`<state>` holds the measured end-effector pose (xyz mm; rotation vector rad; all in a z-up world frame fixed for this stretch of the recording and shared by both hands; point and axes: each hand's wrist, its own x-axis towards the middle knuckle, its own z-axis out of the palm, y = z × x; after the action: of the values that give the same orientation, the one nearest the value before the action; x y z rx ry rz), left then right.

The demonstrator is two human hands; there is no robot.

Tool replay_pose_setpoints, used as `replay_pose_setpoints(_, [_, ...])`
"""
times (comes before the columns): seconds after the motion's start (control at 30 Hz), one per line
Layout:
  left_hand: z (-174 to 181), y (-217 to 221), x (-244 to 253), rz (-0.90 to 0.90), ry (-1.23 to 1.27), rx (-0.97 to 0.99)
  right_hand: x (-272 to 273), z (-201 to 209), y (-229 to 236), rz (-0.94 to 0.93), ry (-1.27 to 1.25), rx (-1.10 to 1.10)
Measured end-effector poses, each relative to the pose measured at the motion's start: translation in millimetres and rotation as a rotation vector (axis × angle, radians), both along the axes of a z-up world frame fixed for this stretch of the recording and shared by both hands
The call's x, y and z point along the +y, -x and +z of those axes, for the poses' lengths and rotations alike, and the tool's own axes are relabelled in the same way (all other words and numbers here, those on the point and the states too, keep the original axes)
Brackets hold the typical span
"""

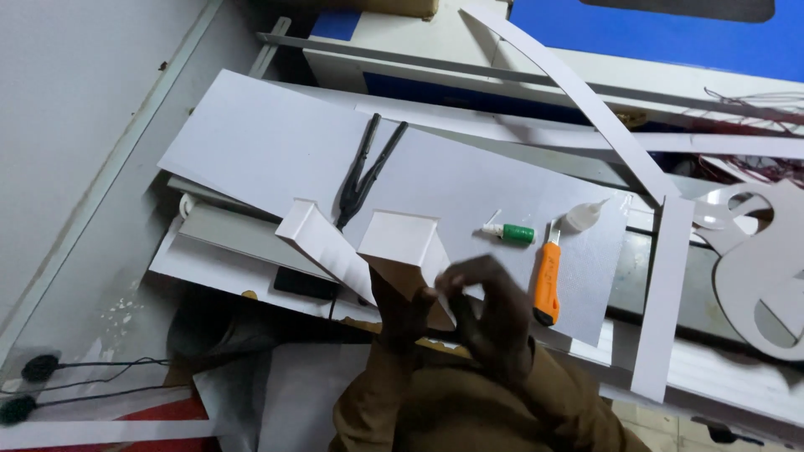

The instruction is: The person assembles a large white letter 'U' by applying glue to its edges and pressing a strip of material onto it. They then handle a long white strip and a curved white piece, applying glue and attaching them to other components on the workbench.

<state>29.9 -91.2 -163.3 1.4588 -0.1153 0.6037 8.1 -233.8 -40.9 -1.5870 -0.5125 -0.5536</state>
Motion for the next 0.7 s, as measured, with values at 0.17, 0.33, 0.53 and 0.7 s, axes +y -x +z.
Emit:
replay_pose_setpoints(0.17, [7.6,-11.8,2.7,-0.018,0.099,0.030,-7.1,-22.1,2.5,0.010,0.089,0.036])
replay_pose_setpoints(0.33, [14.6,-18.1,8.1,0.007,0.197,0.032,-19.0,-39.4,2.8,-0.006,0.279,0.013])
replay_pose_setpoints(0.53, [20.8,-26.4,3.2,-0.021,0.332,0.074,-10.0,-74.2,16.9,0.124,0.502,-0.174])
replay_pose_setpoints(0.7, [23.1,-22.7,-0.4,-0.056,0.462,0.110,-22.5,-94.6,8.3,0.114,0.681,-0.134])
